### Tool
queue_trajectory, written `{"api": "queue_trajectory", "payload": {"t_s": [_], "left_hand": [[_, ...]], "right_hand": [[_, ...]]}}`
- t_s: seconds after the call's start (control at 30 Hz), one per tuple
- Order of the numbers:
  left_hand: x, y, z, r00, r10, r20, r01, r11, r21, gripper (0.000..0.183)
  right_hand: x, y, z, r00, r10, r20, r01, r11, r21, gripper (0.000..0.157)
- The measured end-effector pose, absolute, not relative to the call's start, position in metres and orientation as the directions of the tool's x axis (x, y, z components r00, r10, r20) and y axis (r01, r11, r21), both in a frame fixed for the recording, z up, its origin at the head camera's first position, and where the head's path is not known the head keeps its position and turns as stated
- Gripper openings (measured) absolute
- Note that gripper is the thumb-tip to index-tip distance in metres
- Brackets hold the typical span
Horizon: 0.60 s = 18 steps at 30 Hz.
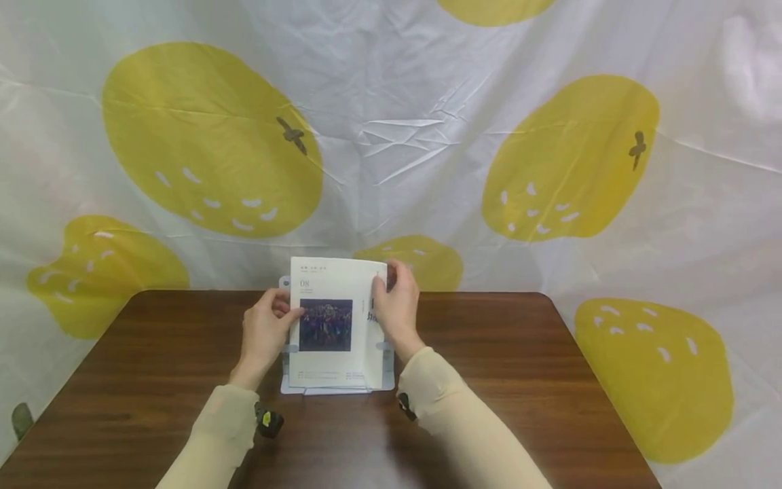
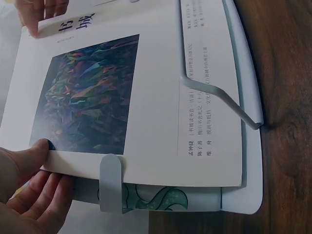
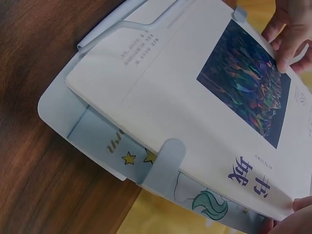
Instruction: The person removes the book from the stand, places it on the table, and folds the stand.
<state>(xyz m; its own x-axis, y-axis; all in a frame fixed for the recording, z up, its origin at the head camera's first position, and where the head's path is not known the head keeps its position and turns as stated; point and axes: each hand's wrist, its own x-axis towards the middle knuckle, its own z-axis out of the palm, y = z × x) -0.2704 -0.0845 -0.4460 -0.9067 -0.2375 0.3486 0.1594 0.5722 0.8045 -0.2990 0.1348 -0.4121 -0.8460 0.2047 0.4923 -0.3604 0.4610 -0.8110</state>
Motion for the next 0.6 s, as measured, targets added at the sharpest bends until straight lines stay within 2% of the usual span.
{"api": "queue_trajectory", "payload": {"t_s": [0.6], "left_hand": [[-0.275, -0.087, -0.439, -0.881, -0.241, 0.408, 0.223, 0.548, 0.806, 0.029]], "right_hand": [[-0.3, 0.136, -0.39, -0.862, 0.149, 0.485, -0.366, 0.479, -0.798, 0.024]]}}
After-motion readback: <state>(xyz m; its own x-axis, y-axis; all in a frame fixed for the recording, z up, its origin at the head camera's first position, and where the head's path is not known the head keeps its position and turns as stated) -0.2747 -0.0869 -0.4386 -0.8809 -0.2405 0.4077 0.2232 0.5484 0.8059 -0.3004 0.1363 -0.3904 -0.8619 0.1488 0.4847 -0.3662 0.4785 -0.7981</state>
